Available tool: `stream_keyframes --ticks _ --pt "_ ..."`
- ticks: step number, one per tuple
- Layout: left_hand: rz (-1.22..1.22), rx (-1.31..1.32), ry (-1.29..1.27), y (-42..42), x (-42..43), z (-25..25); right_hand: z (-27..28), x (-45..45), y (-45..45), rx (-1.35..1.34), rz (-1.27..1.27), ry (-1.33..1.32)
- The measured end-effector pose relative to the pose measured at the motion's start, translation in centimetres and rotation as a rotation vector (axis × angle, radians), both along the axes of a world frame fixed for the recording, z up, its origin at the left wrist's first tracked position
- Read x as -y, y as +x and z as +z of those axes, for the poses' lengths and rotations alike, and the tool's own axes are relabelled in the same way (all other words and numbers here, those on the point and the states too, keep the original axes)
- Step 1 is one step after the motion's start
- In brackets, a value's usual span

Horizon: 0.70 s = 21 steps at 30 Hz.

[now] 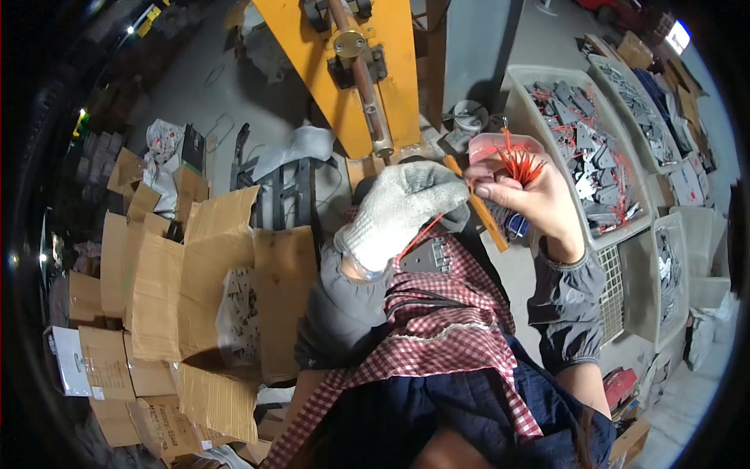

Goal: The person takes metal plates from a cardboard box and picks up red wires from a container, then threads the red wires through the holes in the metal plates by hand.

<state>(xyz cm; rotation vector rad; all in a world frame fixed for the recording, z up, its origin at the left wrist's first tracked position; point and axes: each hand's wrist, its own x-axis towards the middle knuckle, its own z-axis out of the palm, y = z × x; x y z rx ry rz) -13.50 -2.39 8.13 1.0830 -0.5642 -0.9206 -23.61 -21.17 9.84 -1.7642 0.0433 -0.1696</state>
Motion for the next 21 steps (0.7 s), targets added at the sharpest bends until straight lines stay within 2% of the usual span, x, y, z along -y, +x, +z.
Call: stream_keyframes --ticks 2,4,8,10,14,16,20,21 --pt "-0.011 -0.007 0.035 0.3 -0.3 0.1 0.1 -0.2 0.5 0.109 -0.024 -0.027" --pt "-0.091 -0.055 0.051 0.5 -0.6 0.2 0.7 0.0 0.5 0.056 0.018 -0.218" --pt "-0.117 -0.137 -0.003 0.4 -0.6 -1.1 0.4 -0.6 0.6 0.185 0.066 -0.299" --pt "-0.113 -0.157 -0.02 0.1 -0.4 -1.0 -0.5 -1.0 0.5 0.048 0.008 0.094" --pt "-0.076 -0.137 -0.036 -0.4 0.1 -1.4 -2.0 -0.9 0.6 0.067 -0.029 0.136" --pt "-0.089 -0.137 -0.019 -0.4 0.2 -1.2 -2.2 -1.4 0.4 0.103 -0.087 0.291" --pt "-0.06 -0.19 0.013 -0.9 0.2 -1.6 -3.0 0.2 0.3 0.105 -0.099 0.195" --pt "-0.136 -0.17 0.015 -1.0 -0.5 -1.7 -2.1 1.5 0.3 0.157 -0.278 0.225"
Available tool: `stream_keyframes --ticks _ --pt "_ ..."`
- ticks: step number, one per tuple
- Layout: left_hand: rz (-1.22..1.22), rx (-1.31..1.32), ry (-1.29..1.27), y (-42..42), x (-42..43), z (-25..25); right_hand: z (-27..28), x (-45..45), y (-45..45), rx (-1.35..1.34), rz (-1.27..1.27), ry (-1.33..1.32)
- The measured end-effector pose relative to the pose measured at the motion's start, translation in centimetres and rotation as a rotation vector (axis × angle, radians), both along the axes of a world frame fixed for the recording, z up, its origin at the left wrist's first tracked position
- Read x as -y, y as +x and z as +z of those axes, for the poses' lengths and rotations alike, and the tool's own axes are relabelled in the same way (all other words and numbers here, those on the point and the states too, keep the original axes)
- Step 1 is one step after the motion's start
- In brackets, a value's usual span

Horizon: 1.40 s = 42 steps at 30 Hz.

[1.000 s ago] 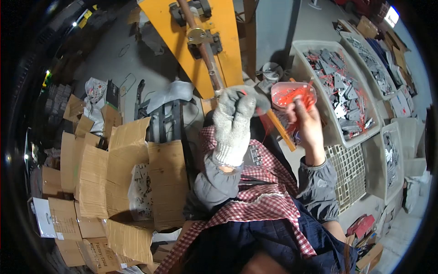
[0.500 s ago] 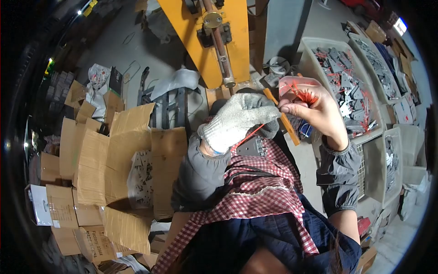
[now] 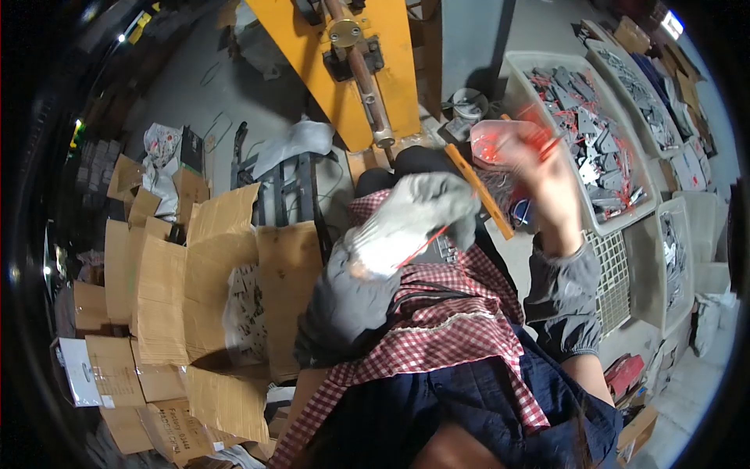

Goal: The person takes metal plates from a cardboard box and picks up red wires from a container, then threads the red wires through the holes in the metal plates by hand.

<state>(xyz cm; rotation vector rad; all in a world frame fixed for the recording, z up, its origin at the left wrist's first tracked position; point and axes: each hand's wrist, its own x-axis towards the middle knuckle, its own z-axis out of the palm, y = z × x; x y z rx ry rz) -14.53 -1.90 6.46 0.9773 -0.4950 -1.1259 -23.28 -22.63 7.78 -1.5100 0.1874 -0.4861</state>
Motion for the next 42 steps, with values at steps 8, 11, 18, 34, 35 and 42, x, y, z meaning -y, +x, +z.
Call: stream_keyframes --ticks 8,11,18,34,35,42 --pt "0.394 0.106 -0.182 -0.4 1.0 -2.3 -1.9 -2.6 0.1 -0.063 -0.007 -0.099" --pt "0.404 0.086 -0.196 -0.5 1.9 -3.0 -4.2 -3.3 -0.3 -0.194 0.278 0.185" --pt "0.37 0.496 0.303 1.1 -0.1 -8.8 -7.0 -1.9 -0.7 -0.326 0.077 0.364" --pt "0.096 0.07 0.103 -1.3 -6.4 -19.5 -12.2 1.2 -0.8 -0.227 -0.009 0.443" --pt "0.27 -0.081 -0.087 -1.2 -6.9 -20.0 -11.7 1.0 -0.3 -0.219 0.017 0.438" --pt "0.764 0.128 -0.04 1.5 -6.1 -9.2 -8.5 -3.0 7.0 -0.022 0.139 0.118"
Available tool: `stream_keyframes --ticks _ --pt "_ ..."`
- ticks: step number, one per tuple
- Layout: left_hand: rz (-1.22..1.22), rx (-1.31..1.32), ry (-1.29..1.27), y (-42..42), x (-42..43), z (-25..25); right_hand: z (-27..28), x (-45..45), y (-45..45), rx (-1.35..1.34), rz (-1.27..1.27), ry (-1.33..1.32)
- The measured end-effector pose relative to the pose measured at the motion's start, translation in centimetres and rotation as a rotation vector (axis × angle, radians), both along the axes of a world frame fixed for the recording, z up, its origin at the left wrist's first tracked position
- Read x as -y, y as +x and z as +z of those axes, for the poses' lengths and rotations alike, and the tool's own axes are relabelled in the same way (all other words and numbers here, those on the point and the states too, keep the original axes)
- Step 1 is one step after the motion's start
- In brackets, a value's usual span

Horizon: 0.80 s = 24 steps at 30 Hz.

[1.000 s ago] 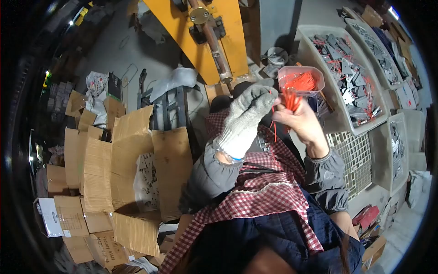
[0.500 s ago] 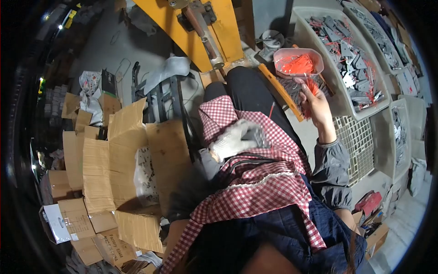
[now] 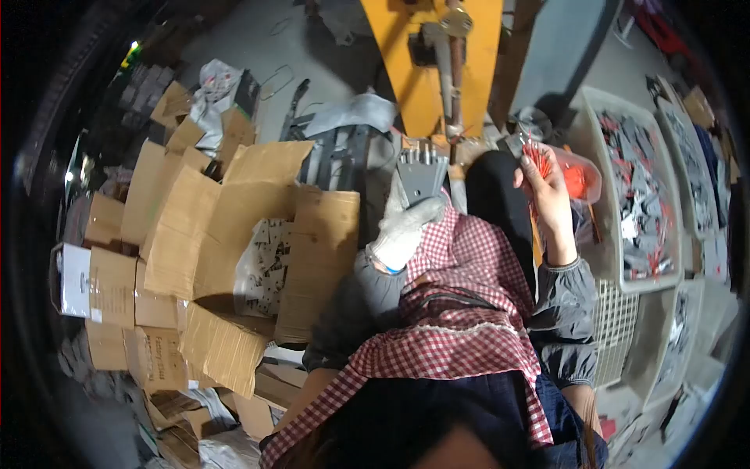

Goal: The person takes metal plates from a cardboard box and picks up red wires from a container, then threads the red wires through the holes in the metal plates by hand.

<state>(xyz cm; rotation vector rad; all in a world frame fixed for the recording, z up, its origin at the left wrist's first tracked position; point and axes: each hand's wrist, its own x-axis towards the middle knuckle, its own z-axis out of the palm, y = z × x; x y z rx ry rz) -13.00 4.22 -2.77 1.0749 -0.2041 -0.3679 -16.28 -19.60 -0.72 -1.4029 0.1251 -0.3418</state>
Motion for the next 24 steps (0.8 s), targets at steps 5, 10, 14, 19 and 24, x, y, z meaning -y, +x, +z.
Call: stream_keyframes --ticks 5,10,14,19,24 --pt "0.18 0.064 0.032 2.7 0.7 2.0 -1.3 -0.2 6.2 0.038 -0.028 -0.169" --pt "0.275 0.142 0.219 6.3 1.7 3.9 -2.3 -0.4 9.7 0.032 -0.097 -0.091" --pt "0.272 0.167 0.362 8.2 3.1 4.6 -0.6 -1.9 10.0 0.008 -0.258 -0.234" --pt "0.224 0.19 0.387 9.2 4.4 4.3 -0.4 -2.8 10.4 0.039 -0.342 -0.245" --pt "0.216 0.274 0.483 10.0 5.0 4.1 0.1 -3.3 11.0 0.059 -0.374 -0.335"
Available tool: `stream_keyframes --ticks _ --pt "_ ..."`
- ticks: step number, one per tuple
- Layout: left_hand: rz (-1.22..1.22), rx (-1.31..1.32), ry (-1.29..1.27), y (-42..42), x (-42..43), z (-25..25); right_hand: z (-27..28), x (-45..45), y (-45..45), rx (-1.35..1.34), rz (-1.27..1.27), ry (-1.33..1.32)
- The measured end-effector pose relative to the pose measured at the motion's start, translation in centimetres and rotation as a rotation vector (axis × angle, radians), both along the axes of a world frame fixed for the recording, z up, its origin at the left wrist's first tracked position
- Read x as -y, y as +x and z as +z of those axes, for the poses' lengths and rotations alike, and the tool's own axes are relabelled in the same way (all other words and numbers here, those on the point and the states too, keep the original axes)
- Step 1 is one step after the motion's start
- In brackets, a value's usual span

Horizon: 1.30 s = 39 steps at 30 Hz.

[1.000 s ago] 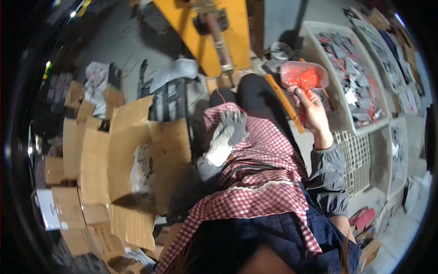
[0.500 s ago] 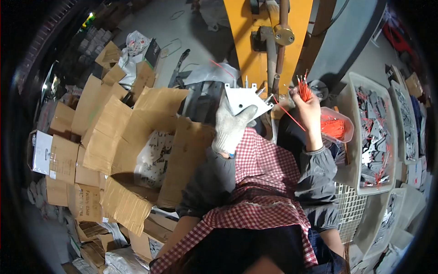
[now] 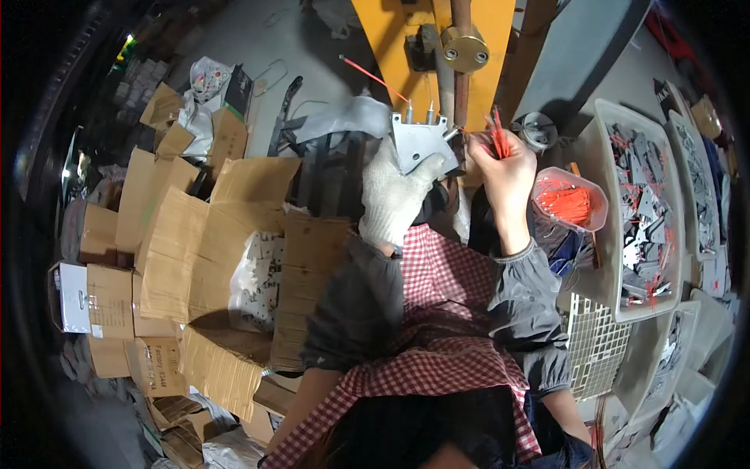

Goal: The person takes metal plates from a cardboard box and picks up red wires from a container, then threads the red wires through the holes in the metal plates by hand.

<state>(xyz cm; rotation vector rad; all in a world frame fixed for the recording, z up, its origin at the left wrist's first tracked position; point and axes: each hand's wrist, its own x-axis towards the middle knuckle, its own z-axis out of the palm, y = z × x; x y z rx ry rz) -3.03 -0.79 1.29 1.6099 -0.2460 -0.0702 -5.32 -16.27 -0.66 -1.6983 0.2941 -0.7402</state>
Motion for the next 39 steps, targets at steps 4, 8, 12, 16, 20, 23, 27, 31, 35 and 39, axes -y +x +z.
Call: stream_keyframes --ticks 4,8,12,16,20,23,27,31,35,39 --pt "0.026 -0.043 0.018 -0.3 0.2 0.5 0.0 -0.2 -0.2 -0.034 -0.012 -0.092" --pt "0.068 -0.078 -0.05 -0.4 0.5 0.5 -0.1 -0.1 -0.2 -0.05 -0.014 -0.137" --pt "0.044 -0.094 -0.078 -0.5 0.6 1.1 0.4 -0.3 -0.4 -0.099 -0.008 -0.131" --pt "-0.082 -0.149 -0.067 0.1 -0.2 1.6 0.8 -0.2 -0.5 -0.063 -0.009 -0.138" --pt "-0.158 -0.157 -0.178 -0.4 -0.9 1.4 0.8 1.3 -1.3 -0.064 -0.014 -0.302" --pt "-0.036 -0.068 -0.272 -1.0 -0.5 0.9 -1.0 4.8 -1.7 0.095 -0.198 -0.372" --pt "-0.114 -0.047 -0.237 -0.1 -1.4 1.1 -0.8 6.4 -1.9 -0.013 -0.153 -0.208" --pt "-0.072 -0.001 0.23 0.3 -1.3 1.0 -1.4 3.5 0.0 -0.009 0.062 -0.123" --pt "-0.103 0.031 0.349 0.6 -1.2 0.8 -0.4 1.6 0.1 -0.073 -0.016 -0.172" --pt "-0.134 0.078 0.488 1.1 -1.3 1.7 0.0 0.7 0.2 -0.018 0.015 -0.062"
